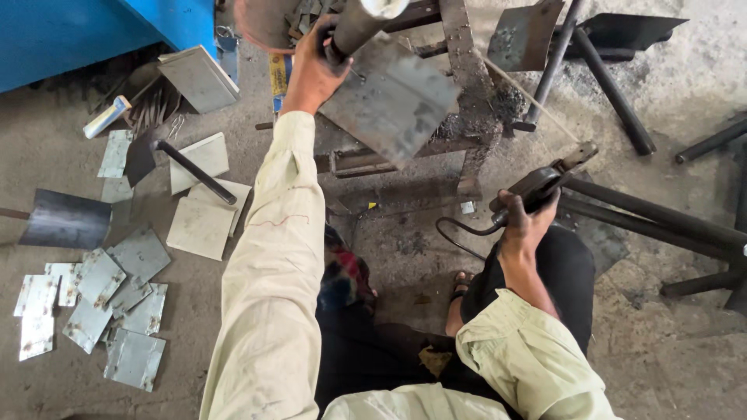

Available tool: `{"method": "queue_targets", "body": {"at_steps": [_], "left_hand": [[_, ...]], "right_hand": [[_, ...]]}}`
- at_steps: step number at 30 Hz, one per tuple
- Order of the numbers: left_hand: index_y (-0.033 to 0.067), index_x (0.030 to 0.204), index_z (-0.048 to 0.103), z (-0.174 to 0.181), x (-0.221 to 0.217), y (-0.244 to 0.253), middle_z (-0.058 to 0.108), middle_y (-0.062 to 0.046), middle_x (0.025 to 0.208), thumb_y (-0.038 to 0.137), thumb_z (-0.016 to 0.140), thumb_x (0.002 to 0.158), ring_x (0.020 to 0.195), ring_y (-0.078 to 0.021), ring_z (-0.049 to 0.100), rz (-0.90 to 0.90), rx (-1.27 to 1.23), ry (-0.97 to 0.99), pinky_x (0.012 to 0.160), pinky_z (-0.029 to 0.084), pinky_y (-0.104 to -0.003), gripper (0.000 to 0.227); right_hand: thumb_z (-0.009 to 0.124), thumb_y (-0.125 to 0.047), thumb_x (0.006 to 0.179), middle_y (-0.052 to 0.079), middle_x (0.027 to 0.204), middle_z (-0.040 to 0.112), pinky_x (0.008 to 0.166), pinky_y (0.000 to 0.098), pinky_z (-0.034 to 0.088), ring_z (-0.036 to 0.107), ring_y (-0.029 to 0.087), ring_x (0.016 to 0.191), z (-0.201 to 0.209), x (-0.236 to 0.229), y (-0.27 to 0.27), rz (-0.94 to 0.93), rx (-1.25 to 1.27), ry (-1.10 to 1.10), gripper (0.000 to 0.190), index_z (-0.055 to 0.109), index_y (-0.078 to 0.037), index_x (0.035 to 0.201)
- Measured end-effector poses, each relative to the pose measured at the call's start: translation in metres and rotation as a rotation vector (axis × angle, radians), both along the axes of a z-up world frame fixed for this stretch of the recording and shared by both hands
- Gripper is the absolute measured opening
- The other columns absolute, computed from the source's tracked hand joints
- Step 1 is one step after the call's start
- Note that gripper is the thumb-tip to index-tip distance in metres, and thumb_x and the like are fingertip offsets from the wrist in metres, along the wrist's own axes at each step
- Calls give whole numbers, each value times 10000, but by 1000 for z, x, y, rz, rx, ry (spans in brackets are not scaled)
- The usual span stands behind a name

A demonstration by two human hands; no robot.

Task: The person welds a metal sheet and a metal pipe using a handheld welding torch. They position the metal pieces on a workbench, apply the torch to create welds, and adjust the pieces as needed.

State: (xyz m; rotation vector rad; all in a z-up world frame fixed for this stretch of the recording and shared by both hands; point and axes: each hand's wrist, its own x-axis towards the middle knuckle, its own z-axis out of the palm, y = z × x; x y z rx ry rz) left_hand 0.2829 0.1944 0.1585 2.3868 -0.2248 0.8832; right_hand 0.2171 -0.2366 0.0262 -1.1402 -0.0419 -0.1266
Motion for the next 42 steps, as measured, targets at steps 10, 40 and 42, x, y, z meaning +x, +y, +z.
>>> {"method": "queue_targets", "body": {"at_steps": [10, 40, 42], "left_hand": [[24, 1383, 458, -50, 56, -10, 662, -153, 1240, 130, 950, 709, 1136, -268, 663, -59, -170, -219, 992, 551, -356, 842], [70, 1224, 593, -110, -173, -50, 688, -245, 1154, 456, 659, 956, 1057, -476, 652, 873, -89, 760, 854, 523, -600, 474], [74, 1158, 616, -118, -167, -50, 705, -236, 1101, 438, 671, 938, 1045, -469, 662, 826, -92, 783, 848, 528, -591, 429]], "right_hand": [[748, -10, 796, 106, 1095, 602, 765, 324, 589, 661, 208, 887, 13, -19, 23, 88, -144, 7, 758, 375, -27, 1455], [981, -145, 739, 242, 1342, 580, 1079, 505, 471, 553, 418, 1252, 44, -19, 33, -369, -983, -570, 944, 443, 0, 1501], [978, -137, 731, 240, 1320, 585, 1069, 513, 464, 544, 433, 1229, 46, -17, 27, -362, -1029, -567, 927, 461, 9, 1487]]}}
